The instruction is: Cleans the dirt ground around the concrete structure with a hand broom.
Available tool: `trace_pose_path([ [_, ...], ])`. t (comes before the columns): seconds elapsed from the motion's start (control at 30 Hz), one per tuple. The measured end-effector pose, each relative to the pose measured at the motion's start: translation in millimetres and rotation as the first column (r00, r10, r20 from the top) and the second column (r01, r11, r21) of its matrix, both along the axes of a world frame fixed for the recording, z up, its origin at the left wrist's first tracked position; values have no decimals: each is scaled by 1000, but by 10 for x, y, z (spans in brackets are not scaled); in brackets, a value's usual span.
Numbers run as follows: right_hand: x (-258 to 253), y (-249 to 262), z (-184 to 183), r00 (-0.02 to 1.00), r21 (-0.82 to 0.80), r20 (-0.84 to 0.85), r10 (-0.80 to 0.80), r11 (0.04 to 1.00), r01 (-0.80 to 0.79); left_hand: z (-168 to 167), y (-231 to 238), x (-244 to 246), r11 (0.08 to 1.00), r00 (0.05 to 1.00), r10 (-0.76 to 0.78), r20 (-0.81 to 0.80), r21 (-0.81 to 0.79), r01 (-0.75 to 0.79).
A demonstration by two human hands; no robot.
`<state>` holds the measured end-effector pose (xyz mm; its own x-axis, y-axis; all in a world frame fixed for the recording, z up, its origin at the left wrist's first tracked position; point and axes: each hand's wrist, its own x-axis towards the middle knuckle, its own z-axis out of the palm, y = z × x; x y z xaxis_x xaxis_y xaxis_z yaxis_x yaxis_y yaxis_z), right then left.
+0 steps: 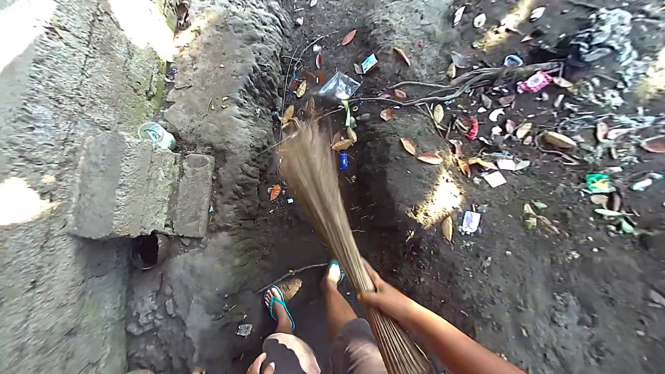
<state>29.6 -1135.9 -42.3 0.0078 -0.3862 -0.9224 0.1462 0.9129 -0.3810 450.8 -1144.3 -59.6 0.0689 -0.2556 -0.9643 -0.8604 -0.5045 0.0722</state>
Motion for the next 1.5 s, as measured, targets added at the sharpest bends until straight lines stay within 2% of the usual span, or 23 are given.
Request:
trace_pose_path([
  [0.07,-19,95,166,972,104,234,-6,994,-19,-2,14,-278,1000,999,-27,-30,-12,27],
  [0.1,-35,65,91,954,132,298,35,988,-78,2,-4,-425,998,998,-50,-47,-26,49],
  [0.13,-75,-45,-55,943,123,314,111,980,-156,10,-31,-574,996,995,-80,-62,-46,78],
  [0.2,-238,-490,-404,950,41,194,244,966,-257,35,-101,-849,989,988,-133,-83,-73,127],
  [0.27,-452,-1068,-632,995,-34,14,99,995,-98,72,-176,-1017,986,983,-157,-95,-78,149],
  [0.33,-604,-1468,-820,993,-91,-55,-105,991,100,98,-205,-1119,986,984,-151,-98,-80,143],
  [0.37,-595,-1506,-895,986,-116,-74,-149,983,140,110,-203,-1130,987,985,-148,-94,-77,141],
  [0.43,-477,-1232,-834,981,-174,-109,-159,975,138,168,-188,-1117,988,987,-140,-74,-74,135],
  [0.5,-470,-869,-403,992,-177,-34,-123,977,115,213,-246,-1139,986,989,-143,-36,-94,140],
  [0.6,-567,-421,234,981,13,183,-60,998,59,275,-379,-1204,973,979,-204,21,-101,205],
  [0.7,-648,-582,-21,961,94,254,113,986,-140,273,-620,-1375,937,942,-331,61,-98,336],
  [0.77,-707,-1085,-404,979,32,76,191,981,-193,316,-751,-1512,910,914,-401,66,-82,406],
  [0.87,-793,-1982,-765,978,-68,-210,-7,998,-7,334,-821,-1598,889,889,-457,-5,-42,457],
  [0.93,-644,-2242,-907,943,-156,-275,-188,976,149,334,-838,-1599,870,867,-489,-96,25,493],
  [0.97,-531,-2236,-899,922,-215,-248,-296,945,245,322,-872,-1581,854,851,-506,-137,61,518],
  [1.03,-373,-2065,-631,865,-288,-77,-495,842,456,231,-1046,-1493,822,820,-539,-191,94,562],
  [1.07,-307,-1893,-389,825,-265,2,-566,795,546,164,-1148,-1417,820,816,-543,-198,87,566],
  [1.17,-11,-1294,486,650,-37,144,-746,652,757,1,-1586,-1148,854,847,-498,-185,64,516],
  [1.23,275,-1099,791,453,184,198,-869,487,854,-7,-1956,-962,857,851,-495,-174,64,512],
  [1.27,380,-1111,785,367,251,200,-909,409,877,-2,-2114,-875,849,843,-508,-175,63,524],
  [1.33,436,-1374,470,300,231,215,-929,347,909,-15,-2389,-707,834,825,-535,-183,43,550],
  [1.43,307,-2360,-22,367,55,136,-920,377,925,-21,-2682,-549,830,822,-543,-175,41,557],
  [1.5,182,-3048,-312,482,-37,119,-868,481,876,-42,-2854,-481,833,828,-540,-154,48,552],
])
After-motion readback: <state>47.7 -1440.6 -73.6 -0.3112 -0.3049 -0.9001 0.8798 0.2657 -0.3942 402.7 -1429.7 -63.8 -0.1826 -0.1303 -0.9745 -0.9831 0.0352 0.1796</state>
